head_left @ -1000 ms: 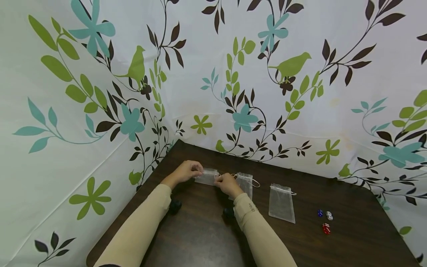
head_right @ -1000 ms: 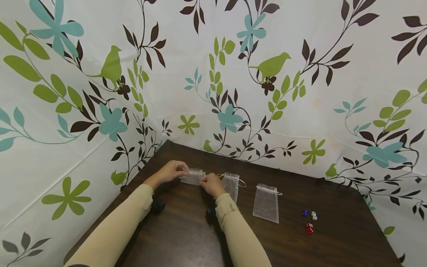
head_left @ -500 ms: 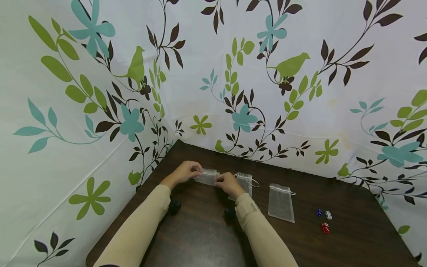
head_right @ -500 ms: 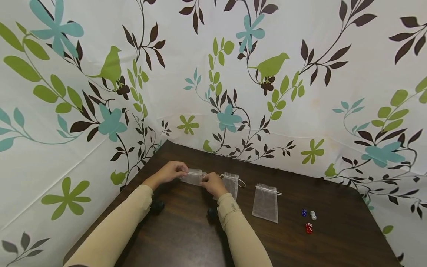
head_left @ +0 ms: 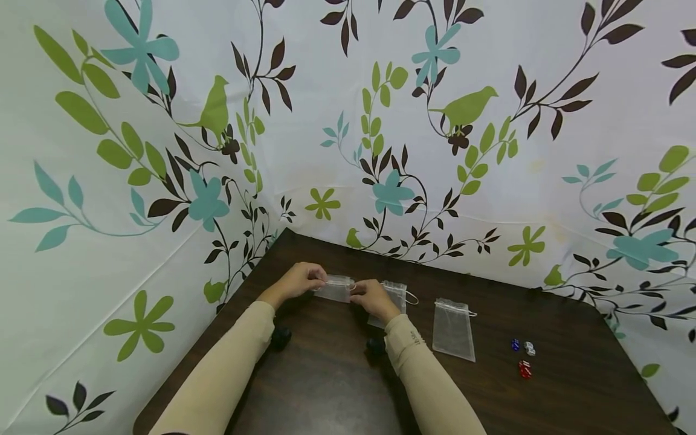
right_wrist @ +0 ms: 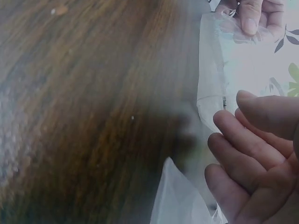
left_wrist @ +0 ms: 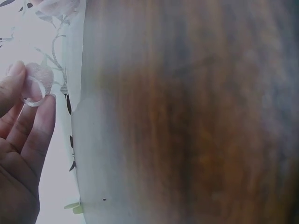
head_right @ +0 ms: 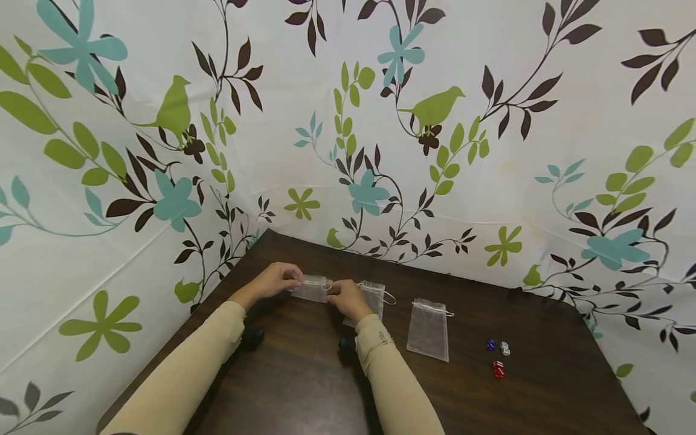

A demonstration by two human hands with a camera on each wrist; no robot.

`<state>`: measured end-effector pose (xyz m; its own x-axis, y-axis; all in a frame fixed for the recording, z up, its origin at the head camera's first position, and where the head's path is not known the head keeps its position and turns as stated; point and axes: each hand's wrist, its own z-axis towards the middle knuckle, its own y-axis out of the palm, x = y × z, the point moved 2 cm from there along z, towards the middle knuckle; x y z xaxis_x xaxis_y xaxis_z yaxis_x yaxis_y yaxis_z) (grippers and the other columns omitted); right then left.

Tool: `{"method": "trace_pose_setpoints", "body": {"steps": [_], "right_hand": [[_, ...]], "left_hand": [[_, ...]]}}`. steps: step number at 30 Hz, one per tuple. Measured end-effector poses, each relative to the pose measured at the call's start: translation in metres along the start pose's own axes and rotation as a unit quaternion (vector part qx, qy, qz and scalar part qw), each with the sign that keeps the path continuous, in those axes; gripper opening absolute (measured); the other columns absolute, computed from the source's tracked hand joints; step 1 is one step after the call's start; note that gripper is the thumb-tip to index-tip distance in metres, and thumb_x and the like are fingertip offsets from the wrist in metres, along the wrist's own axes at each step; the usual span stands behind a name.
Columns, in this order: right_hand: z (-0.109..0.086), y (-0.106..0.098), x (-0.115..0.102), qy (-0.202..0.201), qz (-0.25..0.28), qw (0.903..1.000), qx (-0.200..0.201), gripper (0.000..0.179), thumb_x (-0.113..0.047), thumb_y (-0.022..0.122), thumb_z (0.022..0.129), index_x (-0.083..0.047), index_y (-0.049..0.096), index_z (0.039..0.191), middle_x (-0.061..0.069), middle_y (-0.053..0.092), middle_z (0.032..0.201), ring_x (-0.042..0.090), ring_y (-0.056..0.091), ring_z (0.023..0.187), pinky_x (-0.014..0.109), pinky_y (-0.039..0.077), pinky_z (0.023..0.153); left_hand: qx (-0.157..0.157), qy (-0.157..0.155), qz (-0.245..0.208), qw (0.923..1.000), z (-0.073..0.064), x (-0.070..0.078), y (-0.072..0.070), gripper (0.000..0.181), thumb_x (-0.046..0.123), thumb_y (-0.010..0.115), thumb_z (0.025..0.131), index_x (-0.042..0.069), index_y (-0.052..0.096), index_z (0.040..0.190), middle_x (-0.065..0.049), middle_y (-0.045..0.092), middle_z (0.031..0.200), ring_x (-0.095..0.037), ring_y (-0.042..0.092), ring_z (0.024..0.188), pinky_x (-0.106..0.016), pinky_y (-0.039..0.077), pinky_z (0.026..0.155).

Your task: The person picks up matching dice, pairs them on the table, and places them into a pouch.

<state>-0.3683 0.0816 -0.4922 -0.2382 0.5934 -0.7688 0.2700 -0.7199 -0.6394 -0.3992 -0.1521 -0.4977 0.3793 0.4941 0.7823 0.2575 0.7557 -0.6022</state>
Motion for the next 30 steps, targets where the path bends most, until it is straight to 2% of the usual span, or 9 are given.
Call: {"method": "trace_pose_setpoints", "body": {"steps": [3, 10, 16, 21, 30], "right_hand": [[0.000, -0.002, 0.001, -0.002, 0.003, 1.0000, -0.001, 0.021, 0.000, 0.071, 0.093, 0.003, 0.074, 0.114, 0.017, 0.073, 0.114, 0.035, 0.065, 0.114, 0.045, 0.053, 0.093], [-0.002, -0.005, 0.002, 0.002, -0.005, 1.0000, -0.002, 0.022, 0.000, 0.070, 0.094, 0.003, 0.073, 0.116, 0.017, 0.072, 0.115, 0.035, 0.065, 0.114, 0.043, 0.054, 0.092], [-0.008, -0.008, 0.004, 0.013, 0.019, 0.9997, -0.006, 0.030, -0.002, 0.068, 0.096, 0.004, 0.067, 0.126, 0.018, 0.069, 0.122, 0.037, 0.061, 0.120, 0.046, 0.052, 0.095], [-0.011, -0.009, 0.005, 0.017, 0.042, 0.9990, -0.003, 0.032, -0.002, 0.066, 0.097, 0.003, 0.065, 0.129, 0.018, 0.067, 0.126, 0.037, 0.060, 0.123, 0.046, 0.052, 0.097], [-0.016, -0.012, 0.008, 0.025, 0.051, 0.9983, -0.008, 0.033, -0.004, 0.066, 0.098, 0.000, 0.065, 0.131, 0.016, 0.067, 0.129, 0.037, 0.057, 0.126, 0.047, 0.050, 0.098]], "left_hand": [[-0.001, 0.004, -0.003, 1.0000, 0.000, 0.001, 0.000, 0.005, 0.004, 0.075, 0.091, 0.008, 0.072, 0.094, -0.001, 0.073, 0.089, -0.012, 0.066, 0.081, -0.030, 0.057, 0.074], [0.008, 0.045, 0.009, 0.9989, 0.000, -0.002, -0.002, 0.006, 0.004, 0.076, 0.090, 0.006, 0.072, 0.093, 0.001, 0.073, 0.086, -0.011, 0.065, 0.078, -0.029, 0.055, 0.071], [-0.008, 0.016, 0.006, 0.9998, -0.001, -0.002, -0.003, 0.006, 0.005, 0.076, 0.090, 0.006, 0.073, 0.096, -0.001, 0.074, 0.089, -0.012, 0.066, 0.081, -0.030, 0.056, 0.074], [-0.008, 0.000, 0.009, 0.9999, -0.003, -0.002, -0.003, 0.006, 0.006, 0.076, 0.091, 0.008, 0.073, 0.096, 0.000, 0.073, 0.090, -0.012, 0.065, 0.081, -0.030, 0.055, 0.074], [-0.012, 0.026, -0.002, 0.9996, -0.008, 0.003, -0.003, 0.005, 0.006, 0.074, 0.092, 0.006, 0.073, 0.097, -0.003, 0.073, 0.089, -0.016, 0.069, 0.081, -0.033, 0.057, 0.074]]}}
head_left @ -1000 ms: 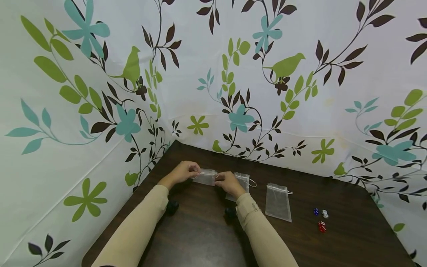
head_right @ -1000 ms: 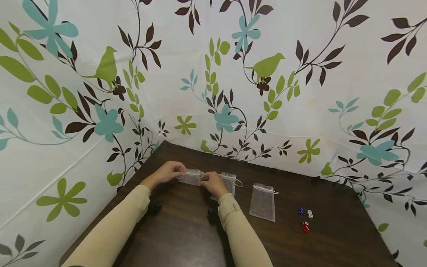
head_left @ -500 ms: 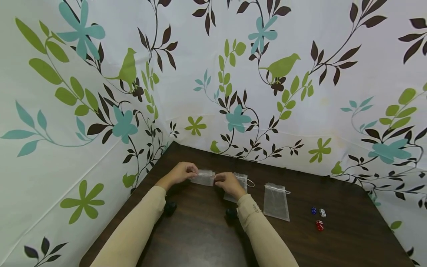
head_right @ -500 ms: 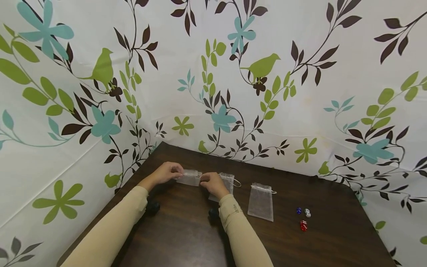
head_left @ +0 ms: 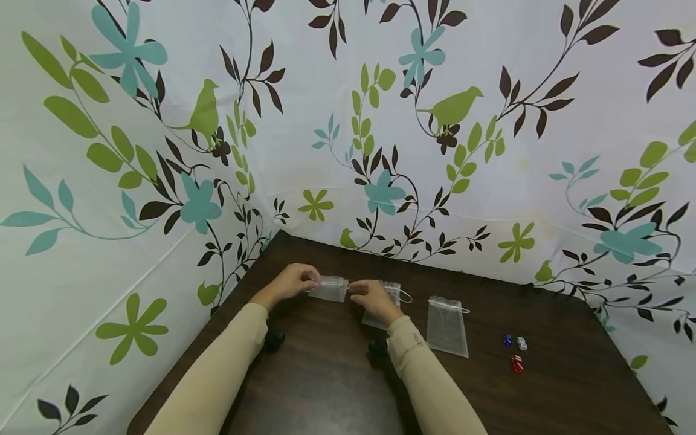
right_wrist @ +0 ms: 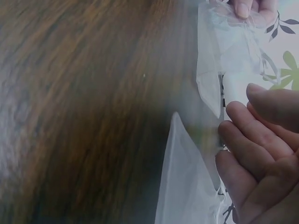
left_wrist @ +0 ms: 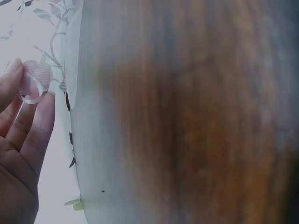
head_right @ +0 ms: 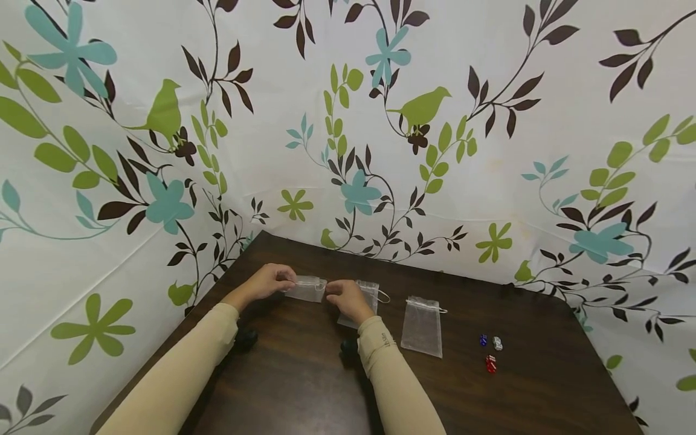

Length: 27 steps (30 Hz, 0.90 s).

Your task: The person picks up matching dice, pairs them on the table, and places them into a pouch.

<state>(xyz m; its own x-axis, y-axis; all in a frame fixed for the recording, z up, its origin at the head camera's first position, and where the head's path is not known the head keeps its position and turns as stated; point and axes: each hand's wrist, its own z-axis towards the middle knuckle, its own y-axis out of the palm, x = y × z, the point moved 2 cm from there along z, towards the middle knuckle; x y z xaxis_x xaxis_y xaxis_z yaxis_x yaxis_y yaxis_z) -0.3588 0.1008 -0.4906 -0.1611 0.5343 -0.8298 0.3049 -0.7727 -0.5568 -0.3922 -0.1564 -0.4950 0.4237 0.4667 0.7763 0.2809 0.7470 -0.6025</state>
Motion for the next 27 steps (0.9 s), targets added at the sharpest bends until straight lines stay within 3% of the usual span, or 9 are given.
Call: {"method": "trace_pose_setpoints", "body": {"steps": [9, 21, 27], "right_hand": [[-0.003, 0.003, 0.005, -0.006, 0.002, 1.0000, -0.005, 0.034, -0.006, 0.066, 0.099, 0.001, 0.064, 0.132, 0.015, 0.067, 0.129, 0.037, 0.057, 0.127, 0.046, 0.051, 0.098], [-0.011, -0.011, 0.007, -0.014, 0.018, 0.9997, 0.008, 0.034, -0.005, 0.064, 0.099, 0.003, 0.063, 0.132, 0.016, 0.066, 0.130, 0.036, 0.057, 0.126, 0.046, 0.051, 0.098], [-0.018, -0.024, 0.009, -0.004, 0.024, 0.9993, 0.028, 0.034, -0.004, 0.064, 0.099, 0.002, 0.063, 0.133, 0.016, 0.066, 0.129, 0.036, 0.058, 0.126, 0.047, 0.050, 0.099]], "left_hand": [[0.000, -0.018, 0.009, 0.9998, -0.010, -0.005, -0.003, 0.005, 0.005, 0.073, 0.093, 0.008, 0.073, 0.097, -0.001, 0.072, 0.088, -0.014, 0.067, 0.080, -0.033, 0.057, 0.073], [0.007, -0.024, 0.013, 0.9996, -0.007, -0.003, -0.001, 0.006, 0.005, 0.075, 0.092, 0.010, 0.073, 0.095, 0.001, 0.072, 0.088, -0.013, 0.065, 0.079, -0.033, 0.056, 0.073], [0.000, -0.012, 0.008, 0.9999, 0.000, 0.000, 0.003, 0.005, 0.006, 0.075, 0.092, 0.009, 0.073, 0.095, 0.000, 0.072, 0.089, -0.014, 0.065, 0.080, -0.033, 0.056, 0.073]]}}
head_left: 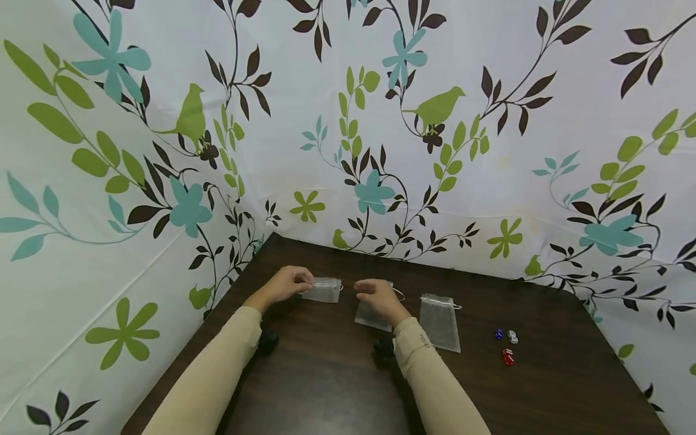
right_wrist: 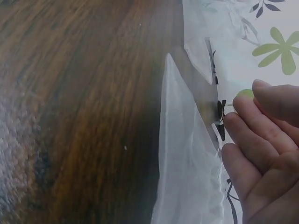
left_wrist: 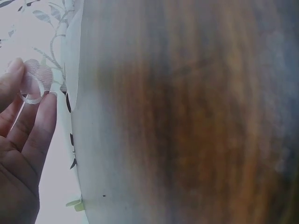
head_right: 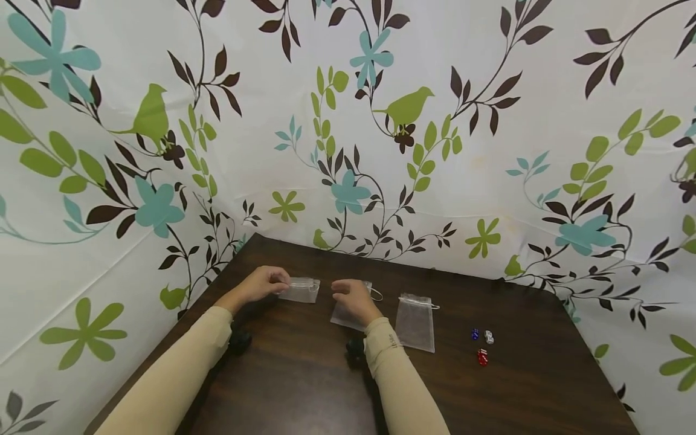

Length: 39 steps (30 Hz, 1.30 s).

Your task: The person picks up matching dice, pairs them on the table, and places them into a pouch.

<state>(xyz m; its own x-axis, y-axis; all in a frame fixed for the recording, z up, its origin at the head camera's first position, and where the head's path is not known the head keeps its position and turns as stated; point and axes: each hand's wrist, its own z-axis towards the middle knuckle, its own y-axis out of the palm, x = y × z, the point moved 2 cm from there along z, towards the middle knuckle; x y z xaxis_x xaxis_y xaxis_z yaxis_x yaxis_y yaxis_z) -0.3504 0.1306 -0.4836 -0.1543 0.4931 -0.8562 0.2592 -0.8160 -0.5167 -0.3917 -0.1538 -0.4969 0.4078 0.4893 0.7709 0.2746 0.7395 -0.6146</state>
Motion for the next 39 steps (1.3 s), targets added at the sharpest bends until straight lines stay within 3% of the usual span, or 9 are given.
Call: {"method": "trace_pose_setpoints", "body": {"steps": [8, 18, 23, 39], "right_hand": [[0.000, -0.006, 0.007, 0.002, 0.001, 1.0000, 0.007, 0.032, -0.004, 0.063, 0.100, 0.002, 0.064, 0.131, 0.016, 0.066, 0.130, 0.036, 0.057, 0.126, 0.050, 0.049, 0.099], [-0.009, -0.019, 0.020, 0.017, 0.045, 0.9980, 0.042, 0.029, -0.002, 0.066, 0.098, 0.000, 0.068, 0.127, 0.016, 0.068, 0.127, 0.034, 0.058, 0.124, 0.049, 0.049, 0.099], [-0.008, -0.020, 0.021, 0.014, 0.066, 0.9966, 0.047, 0.034, 0.000, 0.066, 0.097, 0.004, 0.064, 0.131, 0.022, 0.065, 0.130, 0.035, 0.060, 0.122, 0.047, 0.049, 0.100], [-0.009, -0.025, 0.031, 0.012, 0.078, 0.9960, 0.043, 0.035, 0.001, 0.065, 0.097, 0.006, 0.062, 0.132, 0.021, 0.066, 0.129, 0.037, 0.060, 0.123, 0.050, 0.047, 0.103]], "left_hand": [[0.001, -0.005, 0.000, 1.0000, 0.001, 0.001, 0.001, 0.005, 0.005, 0.075, 0.091, 0.008, 0.073, 0.095, 0.000, 0.072, 0.086, -0.013, 0.065, 0.077, -0.031, 0.056, 0.071], [-0.006, -0.008, -0.016, 0.9998, 0.004, 0.004, 0.011, 0.005, 0.007, 0.074, 0.093, 0.009, 0.073, 0.097, -0.001, 0.072, 0.091, -0.013, 0.066, 0.081, -0.031, 0.056, 0.073], [0.001, -0.018, -0.016, 0.9997, 0.004, 0.005, 0.008, 0.005, 0.005, 0.074, 0.092, 0.008, 0.072, 0.095, -0.002, 0.072, 0.090, -0.014, 0.066, 0.081, -0.032, 0.057, 0.073], [-0.006, -0.031, -0.006, 0.9995, 0.005, 0.003, 0.005, 0.006, 0.006, 0.074, 0.092, 0.010, 0.073, 0.096, 0.001, 0.073, 0.090, -0.013, 0.066, 0.081, -0.033, 0.056, 0.074]]}}
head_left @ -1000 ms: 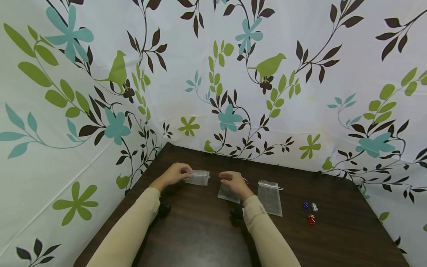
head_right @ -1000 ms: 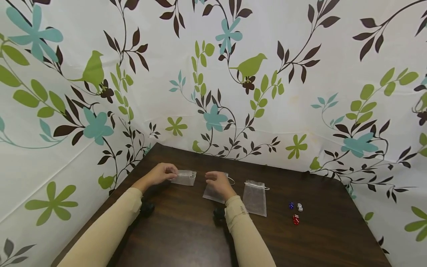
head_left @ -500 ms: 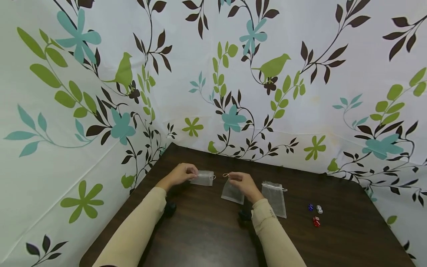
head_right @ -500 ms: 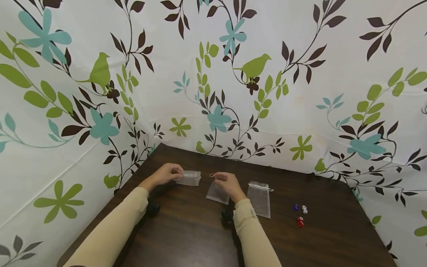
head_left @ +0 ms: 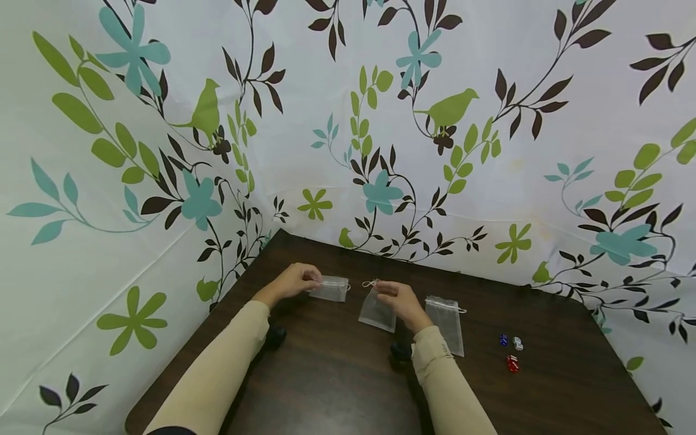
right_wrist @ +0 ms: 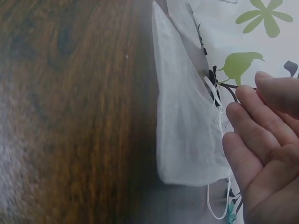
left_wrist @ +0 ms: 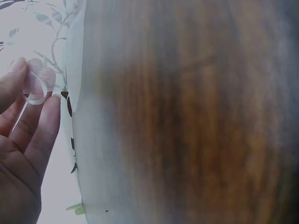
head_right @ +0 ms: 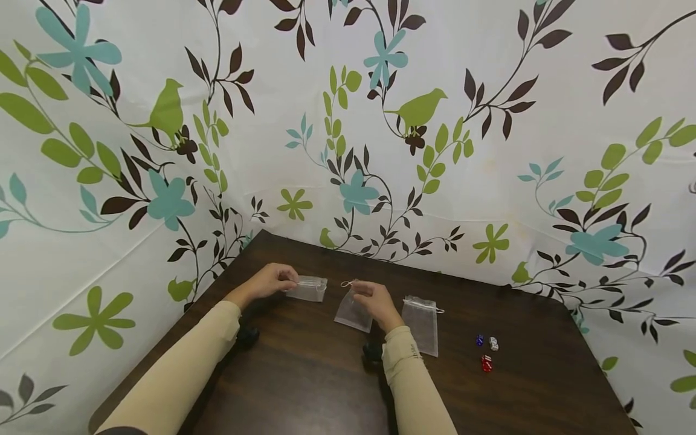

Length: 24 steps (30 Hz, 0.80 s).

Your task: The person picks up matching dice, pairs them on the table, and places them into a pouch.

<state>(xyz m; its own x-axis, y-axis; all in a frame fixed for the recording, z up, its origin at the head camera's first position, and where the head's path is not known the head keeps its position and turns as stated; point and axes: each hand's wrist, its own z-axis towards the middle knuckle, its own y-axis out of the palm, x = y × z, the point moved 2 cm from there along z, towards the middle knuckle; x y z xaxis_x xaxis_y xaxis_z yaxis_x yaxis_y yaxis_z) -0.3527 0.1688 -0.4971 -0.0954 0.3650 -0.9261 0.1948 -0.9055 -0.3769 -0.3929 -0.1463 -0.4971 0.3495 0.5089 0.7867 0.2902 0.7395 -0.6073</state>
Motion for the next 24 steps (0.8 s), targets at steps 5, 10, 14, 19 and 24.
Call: {"method": "trace_pose_setpoints", "body": {"steps": [5, 10, 14, 19, 24], "right_hand": [[-0.004, -0.003, -0.004, -0.010, 0.009, 0.9999, -0.007, 0.036, 0.003, 0.063, 0.098, 0.011, 0.059, 0.133, 0.026, 0.063, 0.131, 0.040, 0.059, 0.124, 0.051, 0.047, 0.102], [-0.005, -0.010, 0.003, 0.002, 0.014, 0.9999, -0.005, 0.037, -0.001, 0.064, 0.098, 0.006, 0.061, 0.134, 0.021, 0.065, 0.131, 0.036, 0.060, 0.124, 0.052, 0.046, 0.103], [-0.006, -0.015, 0.006, 0.009, 0.017, 0.9998, -0.003, 0.036, -0.003, 0.064, 0.099, 0.003, 0.062, 0.135, 0.019, 0.065, 0.133, 0.034, 0.059, 0.125, 0.052, 0.044, 0.106], [-0.005, -0.022, 0.007, 0.008, 0.033, 0.9994, -0.011, 0.037, -0.002, 0.063, 0.099, 0.004, 0.061, 0.135, 0.019, 0.064, 0.134, 0.034, 0.058, 0.128, 0.050, 0.042, 0.109], [-0.009, -0.030, 0.009, 0.004, 0.045, 0.9987, -0.022, 0.038, 0.000, 0.062, 0.100, 0.005, 0.058, 0.137, 0.021, 0.061, 0.137, 0.036, 0.055, 0.131, 0.050, 0.040, 0.110]], "left_hand": [[-0.002, -0.002, 0.001, 1.0000, -0.001, 0.002, 0.000, 0.005, 0.006, 0.074, 0.092, 0.010, 0.073, 0.095, 0.000, 0.072, 0.091, -0.014, 0.066, 0.082, -0.033, 0.057, 0.075], [-0.004, 0.005, 0.001, 1.0000, -0.002, 0.001, -0.001, 0.005, 0.006, 0.075, 0.092, 0.010, 0.073, 0.095, 0.000, 0.073, 0.091, -0.013, 0.066, 0.082, -0.033, 0.057, 0.075], [-0.003, 0.009, 0.001, 1.0000, -0.002, 0.001, -0.002, 0.005, 0.006, 0.075, 0.092, 0.009, 0.073, 0.096, -0.001, 0.073, 0.091, -0.014, 0.067, 0.083, -0.033, 0.057, 0.075], [0.004, 0.008, 0.007, 0.9999, -0.002, -0.004, -0.002, 0.005, 0.007, 0.075, 0.092, 0.009, 0.073, 0.096, -0.001, 0.073, 0.092, -0.014, 0.065, 0.082, -0.032, 0.056, 0.074], [0.005, 0.007, 0.008, 0.9999, -0.003, -0.003, -0.002, 0.005, 0.007, 0.076, 0.091, 0.009, 0.073, 0.095, -0.001, 0.073, 0.092, -0.014, 0.064, 0.080, -0.032, 0.055, 0.072]]}}
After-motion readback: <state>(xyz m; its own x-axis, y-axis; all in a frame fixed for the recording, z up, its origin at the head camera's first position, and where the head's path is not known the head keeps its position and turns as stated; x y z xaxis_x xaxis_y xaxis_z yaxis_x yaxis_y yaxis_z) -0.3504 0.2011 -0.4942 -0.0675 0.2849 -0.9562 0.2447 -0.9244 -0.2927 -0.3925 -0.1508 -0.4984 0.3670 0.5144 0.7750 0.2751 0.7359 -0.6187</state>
